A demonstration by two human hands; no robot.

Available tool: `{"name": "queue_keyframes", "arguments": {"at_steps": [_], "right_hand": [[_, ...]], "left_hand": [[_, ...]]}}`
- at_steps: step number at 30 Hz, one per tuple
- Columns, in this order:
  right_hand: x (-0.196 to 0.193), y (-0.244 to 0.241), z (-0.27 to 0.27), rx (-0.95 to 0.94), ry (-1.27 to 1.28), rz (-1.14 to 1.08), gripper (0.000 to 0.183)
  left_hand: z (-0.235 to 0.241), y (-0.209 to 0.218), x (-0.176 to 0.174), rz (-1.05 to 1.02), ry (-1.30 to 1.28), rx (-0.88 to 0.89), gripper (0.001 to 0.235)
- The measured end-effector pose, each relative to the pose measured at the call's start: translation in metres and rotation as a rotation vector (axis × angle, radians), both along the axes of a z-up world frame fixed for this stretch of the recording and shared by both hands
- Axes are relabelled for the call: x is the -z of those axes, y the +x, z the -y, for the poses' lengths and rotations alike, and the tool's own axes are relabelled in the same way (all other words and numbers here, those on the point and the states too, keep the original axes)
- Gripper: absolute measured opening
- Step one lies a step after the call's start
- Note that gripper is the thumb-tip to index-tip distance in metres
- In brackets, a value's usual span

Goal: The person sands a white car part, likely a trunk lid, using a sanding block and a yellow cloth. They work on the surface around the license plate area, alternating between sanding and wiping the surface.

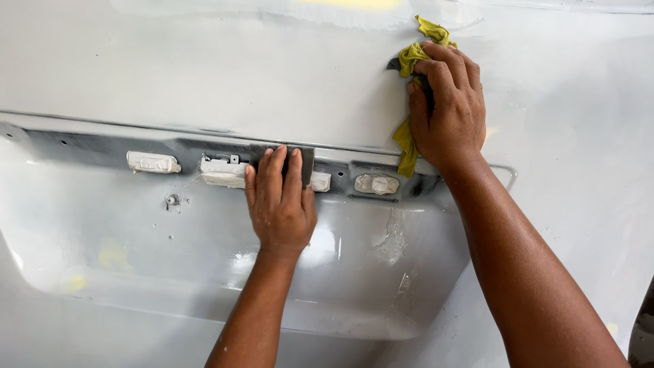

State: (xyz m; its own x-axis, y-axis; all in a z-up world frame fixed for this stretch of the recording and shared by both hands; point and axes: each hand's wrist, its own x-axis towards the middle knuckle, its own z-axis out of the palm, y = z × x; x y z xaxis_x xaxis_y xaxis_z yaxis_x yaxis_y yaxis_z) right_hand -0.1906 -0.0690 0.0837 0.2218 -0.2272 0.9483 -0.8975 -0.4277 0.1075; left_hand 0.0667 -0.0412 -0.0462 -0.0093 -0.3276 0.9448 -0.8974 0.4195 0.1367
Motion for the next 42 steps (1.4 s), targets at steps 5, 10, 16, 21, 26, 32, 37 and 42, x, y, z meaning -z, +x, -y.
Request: {"name": "queue_keyframes", "arguments": {"at_steps": [5, 10, 16, 21, 26, 32, 37, 42], "right_hand": [[-0.001, 0.0, -0.001, -0.016, 0.017, 0.024, 0.02], [0.001, 0.003, -0.002, -0.018, 0.02, 0.015, 0.019], [0.0, 0.001, -0.001, 0.003, 0.014, 0.026, 0.02], [0.001, -0.001, 0.001, -0.013, 0.006, 0.025, 0.019], [0.001, 0.002, -0.001, -0.006, 0.02, 0.032, 0.02], [-0.001, 0.0, -0.001, -0.012, 0.009, 0.021, 0.02], [0.0, 0.0, -0.001, -0.015, 0.012, 0.033, 0.019], [0.001, 0.001, 0.001, 0.005, -0.004, 0.024, 0.02]], "left_hand": [[-0.005, -0.028, 0.023, 0.167, -0.02, 0.107, 0.052], [-0.008, -0.008, 0.015, 0.199, 0.024, 0.1, 0.05], [-0.005, -0.034, 0.015, 0.175, -0.01, 0.047, 0.047], [0.003, -0.003, 0.011, 0.178, -0.023, 0.065, 0.042], [-0.005, -0.027, 0.015, 0.036, -0.065, 0.001, 0.04], [-0.039, -0.032, -0.007, 0.146, -0.087, 0.292, 0.033], [-0.055, -0.023, -0.01, -0.335, -0.138, 0.603, 0.02], [-0.041, -0.041, -0.001, -0.338, -0.01, 0.4, 0.017]]}}
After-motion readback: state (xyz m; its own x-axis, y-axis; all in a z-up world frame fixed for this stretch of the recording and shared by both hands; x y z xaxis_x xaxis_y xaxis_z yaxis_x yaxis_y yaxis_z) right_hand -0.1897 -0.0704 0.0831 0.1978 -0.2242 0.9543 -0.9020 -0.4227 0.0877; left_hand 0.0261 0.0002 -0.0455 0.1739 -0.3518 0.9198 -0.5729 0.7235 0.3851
